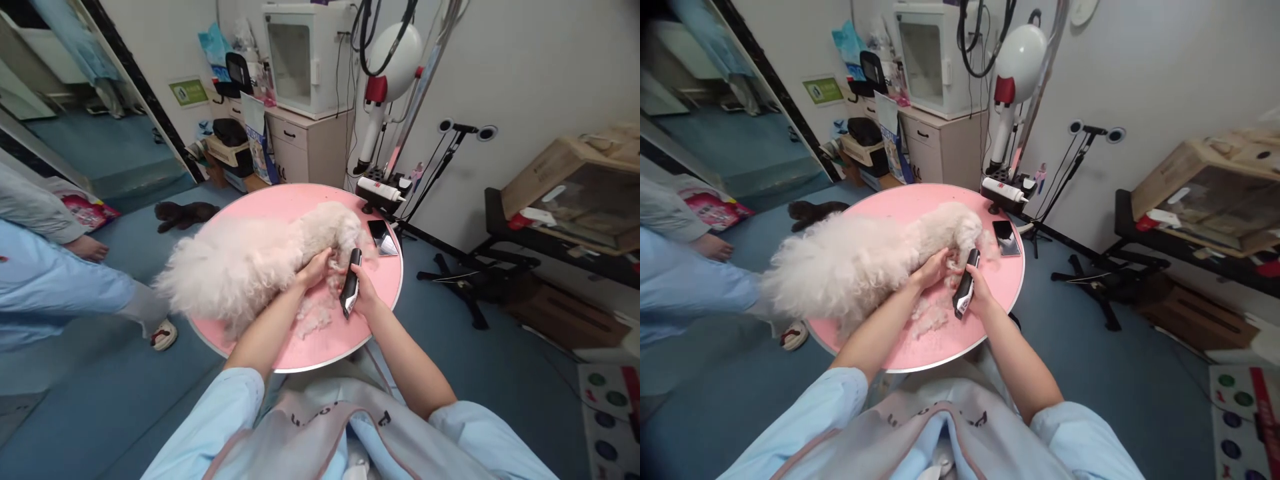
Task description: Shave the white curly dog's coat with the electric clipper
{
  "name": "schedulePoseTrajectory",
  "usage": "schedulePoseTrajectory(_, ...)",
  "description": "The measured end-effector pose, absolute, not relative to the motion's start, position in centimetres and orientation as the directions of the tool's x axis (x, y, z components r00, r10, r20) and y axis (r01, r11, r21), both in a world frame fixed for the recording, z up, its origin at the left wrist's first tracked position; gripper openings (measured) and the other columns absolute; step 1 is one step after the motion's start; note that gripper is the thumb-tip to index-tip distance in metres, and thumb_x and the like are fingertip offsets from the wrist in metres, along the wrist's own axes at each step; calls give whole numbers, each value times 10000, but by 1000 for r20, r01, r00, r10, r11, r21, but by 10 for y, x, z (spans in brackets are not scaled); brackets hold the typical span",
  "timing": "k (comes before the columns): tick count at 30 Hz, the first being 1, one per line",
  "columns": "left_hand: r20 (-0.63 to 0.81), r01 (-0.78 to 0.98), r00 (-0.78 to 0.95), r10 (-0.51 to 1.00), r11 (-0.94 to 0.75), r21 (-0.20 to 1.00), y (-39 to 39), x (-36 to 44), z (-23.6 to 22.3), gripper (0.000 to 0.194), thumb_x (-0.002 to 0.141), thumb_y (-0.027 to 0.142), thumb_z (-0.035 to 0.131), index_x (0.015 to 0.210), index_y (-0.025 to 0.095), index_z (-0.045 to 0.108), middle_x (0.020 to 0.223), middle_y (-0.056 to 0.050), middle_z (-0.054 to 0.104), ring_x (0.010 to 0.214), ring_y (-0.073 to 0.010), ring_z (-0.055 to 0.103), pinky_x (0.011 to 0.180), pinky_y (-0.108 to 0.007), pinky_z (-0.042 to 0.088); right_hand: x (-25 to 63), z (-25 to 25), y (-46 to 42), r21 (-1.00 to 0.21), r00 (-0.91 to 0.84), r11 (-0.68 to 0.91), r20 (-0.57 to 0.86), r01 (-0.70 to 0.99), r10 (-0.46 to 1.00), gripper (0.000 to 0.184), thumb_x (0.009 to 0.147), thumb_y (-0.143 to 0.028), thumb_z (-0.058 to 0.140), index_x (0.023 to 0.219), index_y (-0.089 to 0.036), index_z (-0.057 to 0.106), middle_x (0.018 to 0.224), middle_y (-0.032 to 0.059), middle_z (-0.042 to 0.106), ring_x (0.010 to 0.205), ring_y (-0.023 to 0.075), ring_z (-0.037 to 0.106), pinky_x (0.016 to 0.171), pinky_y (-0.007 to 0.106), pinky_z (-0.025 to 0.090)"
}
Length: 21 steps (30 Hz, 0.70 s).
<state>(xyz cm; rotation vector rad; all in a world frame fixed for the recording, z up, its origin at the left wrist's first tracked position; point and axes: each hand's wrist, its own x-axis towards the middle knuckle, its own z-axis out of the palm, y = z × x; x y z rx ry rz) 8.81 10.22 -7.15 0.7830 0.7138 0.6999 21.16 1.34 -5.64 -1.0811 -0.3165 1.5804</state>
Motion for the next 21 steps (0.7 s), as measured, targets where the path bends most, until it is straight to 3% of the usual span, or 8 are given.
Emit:
schedulePoseTrajectory(5,-267,-367,543,796,511,777,101,105,-75,244,931,335,504,874,123,611,701,-45,652,581,-123,585,599,-224,468,214,-43,3,-807,199,-197,-360,-557,911,267,600,-363,741,711,-190,571,472,-58,547,405,99,515,398,205,432)
schedulePoseTrajectory(8,-216,-467,616,758,572,674,101,111,-73,534,947,576,409,1060,110,642,876,-104,702,791,-186,665,801,-304,520,203,-34,-22,-856,208,-164,-298,-491,932,285,519,-298,766,719,-172,606,473,-61,555,395,96,506,377,203,407)
schedulePoseTrajectory(11,-231,-510,742,630,753,415,98,118,-62,909,882,779,203,1196,26,603,984,-203,699,988,-273,674,920,-386,505,187,-30,-53,-882,158,-179,-270,-436,950,248,497,-267,747,678,-153,620,454,-47,550,383,108,512,362,212,395)
schedulePoseTrajectory(13,-231,-513,781,580,807,293,93,123,-52,979,856,813,155,1199,7,592,942,-203,700,942,-267,684,873,-370,530,180,-32,-71,-893,126,-204,-274,-401,954,230,496,-265,724,665,-153,616,449,-39,551,384,117,526,362,212,401)
schedulePoseTrajectory(16,-171,-543,802,572,818,191,88,128,-35,890,851,823,223,1161,77,598,853,-115,687,743,-171,670,707,-266,552,179,-40,-89,-894,145,-212,-288,-395,947,267,497,-301,721,695,-166,601,466,-37,565,399,130,558,369,213,428)
schedulePoseTrajectory(21,-82,-472,874,480,876,103,96,131,-14,879,830,848,208,1077,97,593,669,-33,560,486,-85,501,459,-190,423,181,-43,-99,-860,163,-159,-267,-484,950,385,501,-414,775,737,-186,575,479,-35,574,391,138,562,365,228,442)
